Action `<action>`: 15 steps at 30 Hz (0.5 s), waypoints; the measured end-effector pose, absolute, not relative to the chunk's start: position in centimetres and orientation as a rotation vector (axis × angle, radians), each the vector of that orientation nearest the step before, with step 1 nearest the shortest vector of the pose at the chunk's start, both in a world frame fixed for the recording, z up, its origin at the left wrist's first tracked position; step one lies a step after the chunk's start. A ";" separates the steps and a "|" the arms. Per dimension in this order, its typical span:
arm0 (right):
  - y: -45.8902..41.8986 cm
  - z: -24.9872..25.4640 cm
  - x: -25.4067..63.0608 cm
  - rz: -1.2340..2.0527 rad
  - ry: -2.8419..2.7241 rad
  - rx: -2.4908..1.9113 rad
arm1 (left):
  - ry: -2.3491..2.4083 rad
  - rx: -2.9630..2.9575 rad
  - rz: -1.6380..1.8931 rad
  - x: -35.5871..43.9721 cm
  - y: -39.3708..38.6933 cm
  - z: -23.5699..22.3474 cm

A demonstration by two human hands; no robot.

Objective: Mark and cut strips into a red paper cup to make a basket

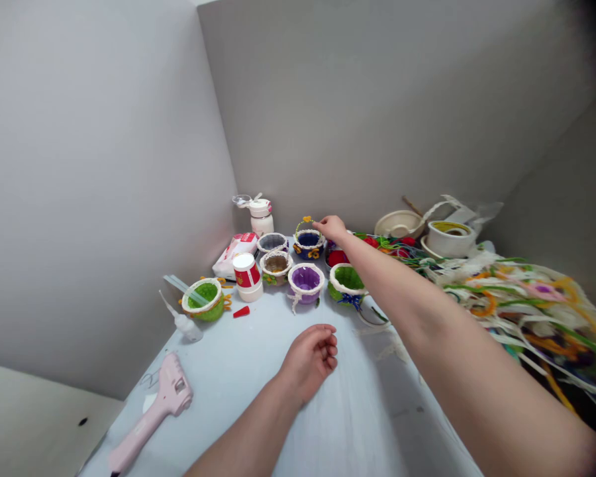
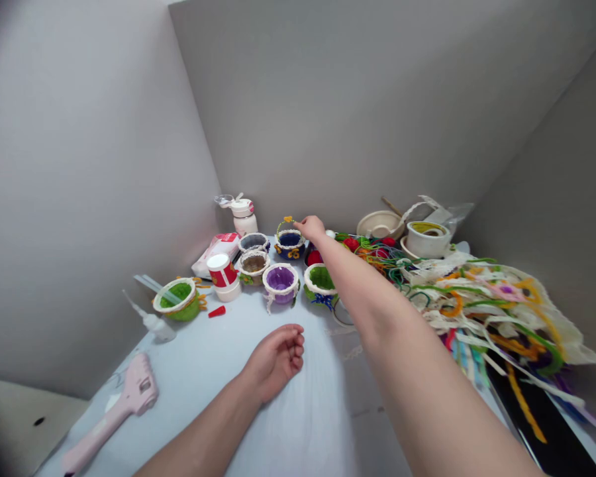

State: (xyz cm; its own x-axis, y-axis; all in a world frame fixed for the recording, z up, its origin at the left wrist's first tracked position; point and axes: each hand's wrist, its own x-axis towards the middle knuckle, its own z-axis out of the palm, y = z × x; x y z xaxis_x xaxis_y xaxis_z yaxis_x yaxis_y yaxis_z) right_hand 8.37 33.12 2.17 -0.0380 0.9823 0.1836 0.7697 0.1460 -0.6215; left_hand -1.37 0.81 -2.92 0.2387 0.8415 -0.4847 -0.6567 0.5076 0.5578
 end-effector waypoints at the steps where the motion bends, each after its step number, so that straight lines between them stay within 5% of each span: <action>1: 33.1 2.2 8.3 0.478 -1.853 -1.678 | 0.835 0.258 1.042 -1.4 0.8 -2.9; 15: 26.2 6.0 6.3 0.362 -2.220 -1.202 | 0.831 0.266 1.043 -1.3 0.8 -2.7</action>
State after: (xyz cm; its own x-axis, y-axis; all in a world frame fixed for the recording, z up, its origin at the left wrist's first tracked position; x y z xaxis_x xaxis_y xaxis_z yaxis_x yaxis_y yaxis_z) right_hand 6.27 26.19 6.05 -0.4236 0.8302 0.3624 0.6718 0.5563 -0.4890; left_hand -1.28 0.77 -2.71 0.2390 0.8447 -0.4790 -0.6555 0.5043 0.5622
